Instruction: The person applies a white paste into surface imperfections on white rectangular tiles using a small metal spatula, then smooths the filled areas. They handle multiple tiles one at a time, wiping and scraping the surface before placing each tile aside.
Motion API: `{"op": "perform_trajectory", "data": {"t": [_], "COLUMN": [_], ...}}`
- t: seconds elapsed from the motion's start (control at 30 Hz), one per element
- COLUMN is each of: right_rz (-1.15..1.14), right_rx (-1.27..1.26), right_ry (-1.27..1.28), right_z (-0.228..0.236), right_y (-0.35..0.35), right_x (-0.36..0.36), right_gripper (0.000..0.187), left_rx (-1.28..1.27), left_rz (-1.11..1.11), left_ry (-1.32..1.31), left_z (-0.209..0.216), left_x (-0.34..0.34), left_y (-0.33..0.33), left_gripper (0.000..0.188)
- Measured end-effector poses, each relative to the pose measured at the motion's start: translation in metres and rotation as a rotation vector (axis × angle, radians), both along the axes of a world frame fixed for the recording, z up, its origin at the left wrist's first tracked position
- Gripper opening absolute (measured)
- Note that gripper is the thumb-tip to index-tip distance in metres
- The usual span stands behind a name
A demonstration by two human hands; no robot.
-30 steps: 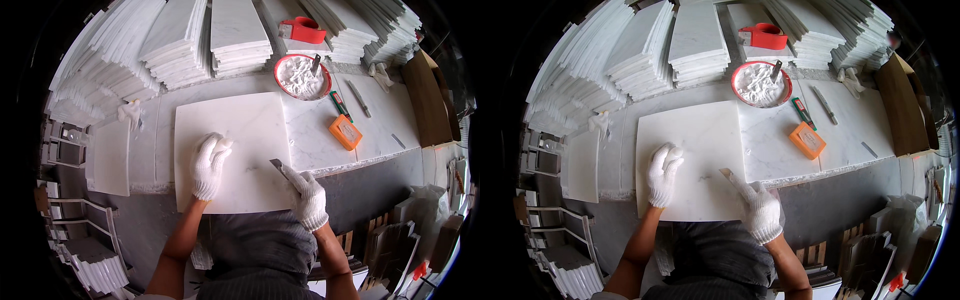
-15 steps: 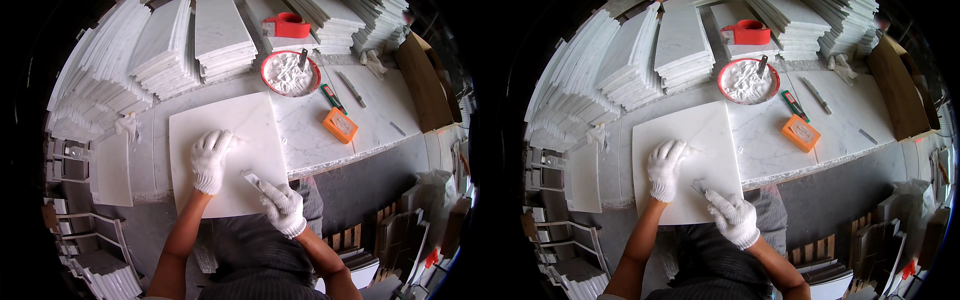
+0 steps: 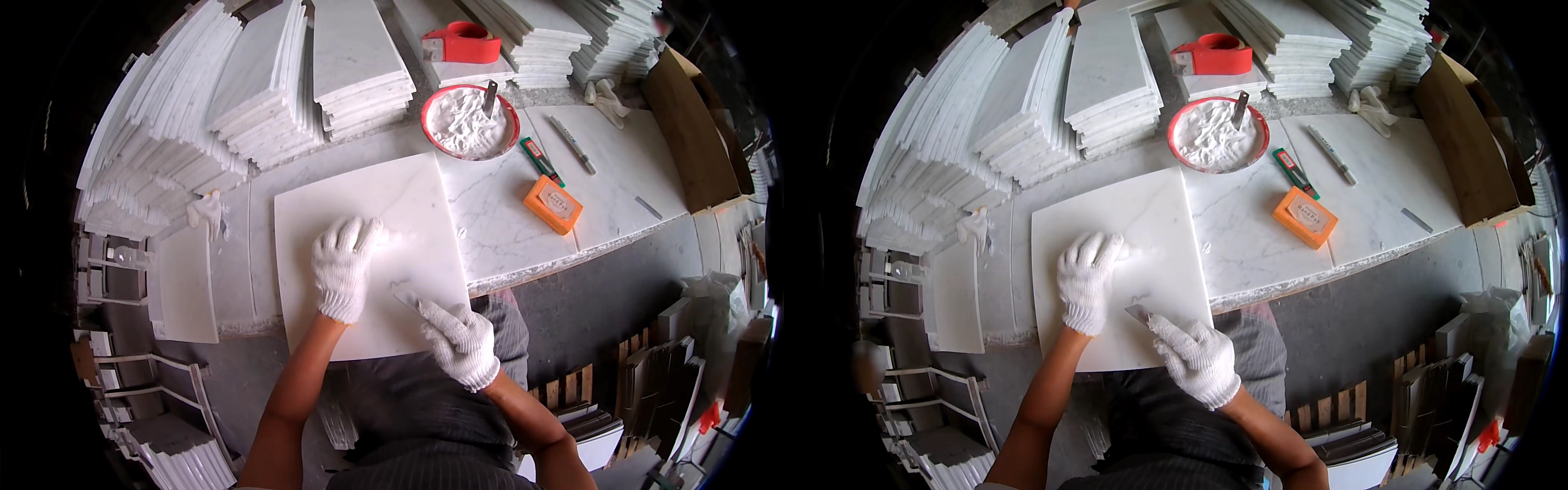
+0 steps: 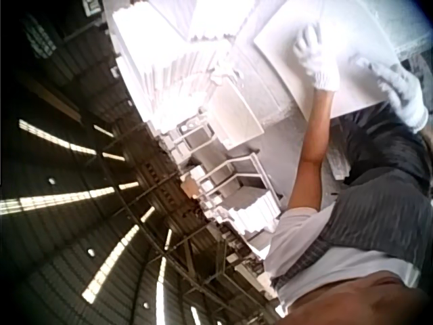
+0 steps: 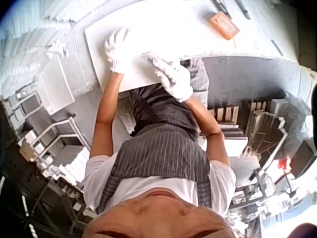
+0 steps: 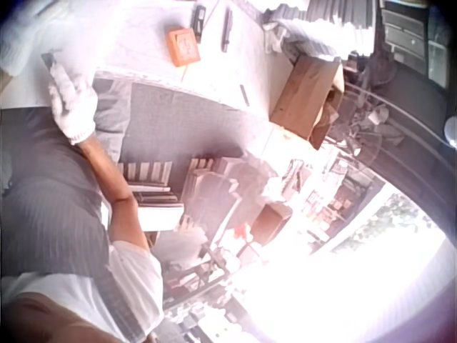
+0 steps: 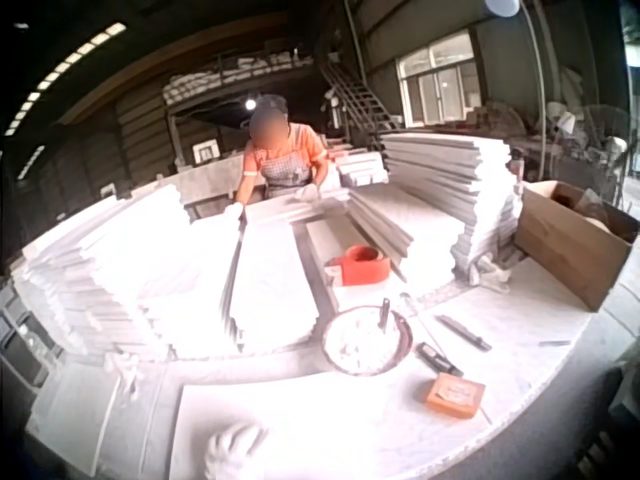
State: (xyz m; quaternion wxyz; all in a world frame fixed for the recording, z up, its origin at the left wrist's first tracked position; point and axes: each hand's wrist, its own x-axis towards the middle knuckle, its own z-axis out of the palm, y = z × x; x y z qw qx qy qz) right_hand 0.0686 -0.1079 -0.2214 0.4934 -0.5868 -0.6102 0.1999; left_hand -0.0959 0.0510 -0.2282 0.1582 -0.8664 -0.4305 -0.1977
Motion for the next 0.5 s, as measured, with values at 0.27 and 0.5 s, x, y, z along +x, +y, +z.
{"op": "perform_trajectory", "data": {"t": [0.27,0.5], "right_rz": [-0.006,-0.003], "right_rx": [0.016,0.007], "right_ry": [0.015,-0.005], "right_z": [-0.003,0.0007], "right_y": [-0.0006,-0.0003], "right_x": [-0.0013,-0.0001], "right_gripper": [0.041,0.041], "left_rx": [0.008,0.025], "left_rz": [-0.013,-0.021], "left_ry": [0.022,0.04], "left_z": [0.0037,0.0029], "left_x": [0.0,-0.0013], "left_y": [-0.0029,-0.0019], "left_gripper": [0.039,0.037]}}
